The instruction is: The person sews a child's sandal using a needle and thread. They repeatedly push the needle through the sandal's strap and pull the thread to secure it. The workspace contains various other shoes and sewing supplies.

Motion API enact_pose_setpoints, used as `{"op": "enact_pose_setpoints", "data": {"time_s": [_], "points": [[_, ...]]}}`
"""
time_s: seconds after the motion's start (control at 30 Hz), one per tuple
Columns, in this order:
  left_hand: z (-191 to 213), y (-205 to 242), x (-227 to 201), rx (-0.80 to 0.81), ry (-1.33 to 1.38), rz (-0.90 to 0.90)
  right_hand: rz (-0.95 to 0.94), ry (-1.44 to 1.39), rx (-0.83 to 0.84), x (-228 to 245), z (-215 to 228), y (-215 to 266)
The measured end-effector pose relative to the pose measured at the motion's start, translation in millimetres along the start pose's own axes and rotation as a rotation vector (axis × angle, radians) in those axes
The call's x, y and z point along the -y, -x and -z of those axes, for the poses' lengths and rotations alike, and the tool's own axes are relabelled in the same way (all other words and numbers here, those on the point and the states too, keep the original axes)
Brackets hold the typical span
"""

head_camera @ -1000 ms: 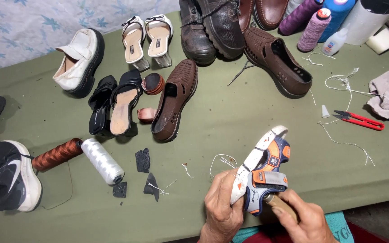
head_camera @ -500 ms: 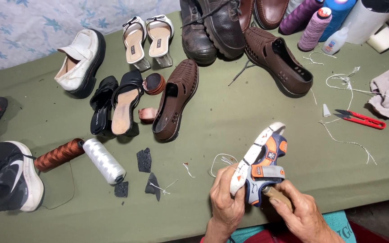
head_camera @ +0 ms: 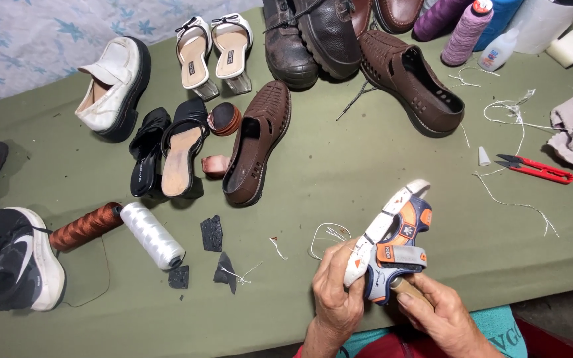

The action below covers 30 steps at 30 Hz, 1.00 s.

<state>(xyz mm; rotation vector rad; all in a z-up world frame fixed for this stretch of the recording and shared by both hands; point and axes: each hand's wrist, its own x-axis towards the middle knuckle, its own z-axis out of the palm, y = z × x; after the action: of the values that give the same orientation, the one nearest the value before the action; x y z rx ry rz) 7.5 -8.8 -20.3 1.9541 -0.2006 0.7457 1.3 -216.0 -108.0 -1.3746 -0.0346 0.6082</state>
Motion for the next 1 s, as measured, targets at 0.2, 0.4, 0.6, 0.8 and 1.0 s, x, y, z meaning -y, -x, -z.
{"op": "enact_pose_setpoints", "data": {"time_s": [0.2,0.4,0.6,0.8,1.0], "points": [[2,9,10,0.001,-0.002,0.027,-0.226,-0.311,0.112,18,-2,-6],[-3,12,14,-0.014,-0.051,0.074,0.293,0.871,-0.137,6,7,-8],[-2,9,10,-0.005,-0.011,0.075,0.217,0.709,-0.082,15,12,-7],[1,9,7,0.02,0.031,0.126,-0.16,0.042,0.176,27,7,-4],[2,3,1,-0.012,0.001,0.1,0.269,0.648,-0.026,-13,12,-5]]}}
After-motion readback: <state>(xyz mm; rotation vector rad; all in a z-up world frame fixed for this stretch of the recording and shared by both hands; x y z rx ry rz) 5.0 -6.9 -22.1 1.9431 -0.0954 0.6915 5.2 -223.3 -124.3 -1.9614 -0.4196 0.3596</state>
